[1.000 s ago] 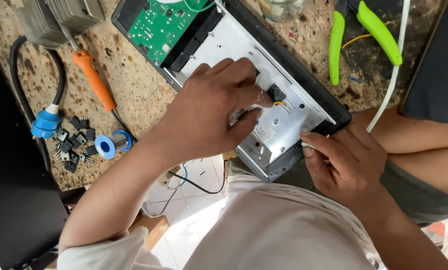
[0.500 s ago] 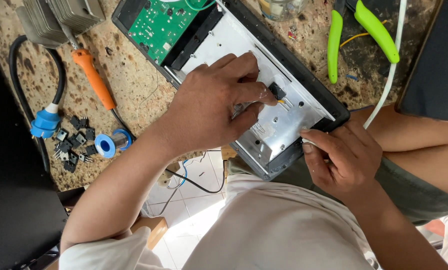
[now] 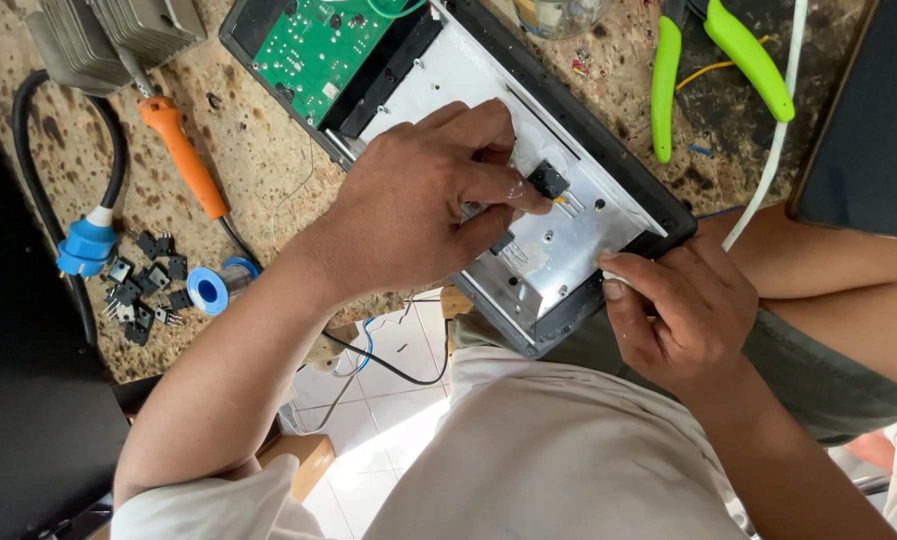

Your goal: The person uses a soldering iron to heat and solder wires to components inside an open electronic device. They then use pliers to cut a wire and continue adjusting the internal wiring by hand.

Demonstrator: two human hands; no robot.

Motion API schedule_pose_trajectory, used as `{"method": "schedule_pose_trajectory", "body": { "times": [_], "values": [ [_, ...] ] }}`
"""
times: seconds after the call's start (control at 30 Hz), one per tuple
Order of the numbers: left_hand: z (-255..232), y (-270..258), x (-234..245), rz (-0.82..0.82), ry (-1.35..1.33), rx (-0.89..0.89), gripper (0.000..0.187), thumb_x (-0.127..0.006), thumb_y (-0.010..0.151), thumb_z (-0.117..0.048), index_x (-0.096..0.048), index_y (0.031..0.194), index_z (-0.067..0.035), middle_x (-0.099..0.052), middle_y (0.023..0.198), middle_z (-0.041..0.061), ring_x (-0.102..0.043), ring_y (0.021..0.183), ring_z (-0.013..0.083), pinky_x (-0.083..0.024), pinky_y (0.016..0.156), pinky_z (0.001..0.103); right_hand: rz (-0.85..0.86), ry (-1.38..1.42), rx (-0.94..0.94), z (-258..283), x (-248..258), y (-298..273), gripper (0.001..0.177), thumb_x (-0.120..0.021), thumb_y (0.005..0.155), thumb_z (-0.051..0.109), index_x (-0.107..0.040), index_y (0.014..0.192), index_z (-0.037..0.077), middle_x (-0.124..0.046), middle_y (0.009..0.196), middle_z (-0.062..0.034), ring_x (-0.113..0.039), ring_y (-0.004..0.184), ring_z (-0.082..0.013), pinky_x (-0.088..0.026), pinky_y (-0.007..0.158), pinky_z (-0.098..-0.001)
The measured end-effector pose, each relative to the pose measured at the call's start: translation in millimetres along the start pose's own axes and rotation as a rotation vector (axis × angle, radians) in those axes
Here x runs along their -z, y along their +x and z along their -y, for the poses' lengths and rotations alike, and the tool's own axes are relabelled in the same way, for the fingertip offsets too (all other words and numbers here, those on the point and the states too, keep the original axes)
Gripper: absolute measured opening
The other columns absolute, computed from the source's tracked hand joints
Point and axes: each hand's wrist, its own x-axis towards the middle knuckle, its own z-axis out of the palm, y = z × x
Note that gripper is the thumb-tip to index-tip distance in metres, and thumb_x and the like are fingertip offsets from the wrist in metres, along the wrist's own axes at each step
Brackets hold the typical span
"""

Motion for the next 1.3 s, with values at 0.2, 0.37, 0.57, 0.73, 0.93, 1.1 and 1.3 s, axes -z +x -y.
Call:
{"method": "schedule_pose_trajectory", "body": {
  "times": [0.2,0.37,0.57,0.73,0.93,1.1,1.3],
  "values": [
    [1.9,-0.6,1.4,0.039,-0.026,0.011,0.026,-0.075,0.089,-0.007,-0.082,0.107,-0.025,-0.052,0.097,0.001,-0.058,0.084,0.0239,-0.044,0.062,0.042,-0.022,0.0,0.005,-0.9,-2.9,-0.6,0.022,-0.059,0.106,0.015,-0.074,0.109,-0.001,-0.053,0.07,-0.0093,-0.042,0.06,-0.0295,-0.038,0.061,-0.0431],
    [-5.7,-0.3,0.8,-0.007,-0.033,0.087,0.021,-0.078,0.086,-0.011,-0.081,0.102,-0.025,-0.054,0.094,-0.002,-0.063,0.082,0.0181,-0.043,0.06,0.036,-0.023,-0.005,-0.01,-0.5,-3.6,-2.4,0.024,-0.058,0.106,0.016,-0.075,0.11,-0.001,-0.053,0.071,-0.01,-0.041,0.061,-0.0304,-0.039,0.063,-0.0444],
    [-5.4,0.5,-1.8,-0.004,0.015,0.148,0.021,-0.079,0.084,-0.015,-0.082,0.099,-0.029,-0.054,0.095,-0.004,-0.065,0.076,0.0181,-0.042,0.058,0.038,-0.019,-0.005,-0.01,-0.5,-2.8,-2.8,0.023,-0.059,0.106,0.016,-0.074,0.11,-0.001,-0.057,0.074,-0.0112,-0.043,0.062,-0.0315,-0.038,0.061,-0.044],
    [-4.0,0.7,-0.8,-0.001,0.012,0.144,0.02,-0.079,0.086,-0.014,-0.082,0.099,-0.03,-0.054,0.094,-0.004,-0.065,0.077,0.018,-0.043,0.058,0.038,-0.022,0.0,-0.012,0.3,-3.9,-1.8,0.021,-0.059,0.106,0.014,-0.073,0.111,-0.001,-0.057,0.075,-0.0113,-0.044,0.063,-0.0323,-0.039,0.064,-0.0454],
    [-1.0,0.9,0.2,0.018,-0.021,0.095,0.02,-0.08,0.087,-0.012,-0.083,0.1,-0.027,-0.053,0.093,-0.002,-0.064,0.081,0.0184,-0.044,0.06,0.038,-0.04,0.014,-0.008,0.0,-5.9,-2.7,0.025,-0.057,0.107,0.014,-0.073,0.11,-0.004,-0.052,0.073,-0.0109,-0.041,0.06,-0.0298,-0.038,0.063,-0.046],
    [1.2,1.4,1.6,0.053,-0.013,0.048,0.019,-0.076,0.091,-0.009,-0.082,0.1,-0.025,-0.055,0.095,-0.002,-0.063,0.086,0.0215,-0.044,0.057,0.042,-0.055,0.018,-0.016,1.3,-7.4,-0.8,0.026,-0.057,0.107,0.015,-0.073,0.106,-0.005,-0.051,0.069,-0.0106,-0.038,0.058,-0.0291,-0.036,0.063,-0.0451],
    [-3.0,0.1,-4.0,-0.024,0.008,0.125,0.02,-0.079,0.086,-0.013,-0.082,0.099,-0.028,-0.056,0.094,-0.004,-0.064,0.074,0.0178,-0.044,0.056,0.038,-0.011,-0.085,-0.043,8.4,1.5,5.3,0.02,-0.063,0.107,0.016,-0.078,0.109,0.003,-0.05,0.068,-0.0077,-0.042,0.061,-0.0298,-0.032,0.055,-0.0409]
  ]
}}
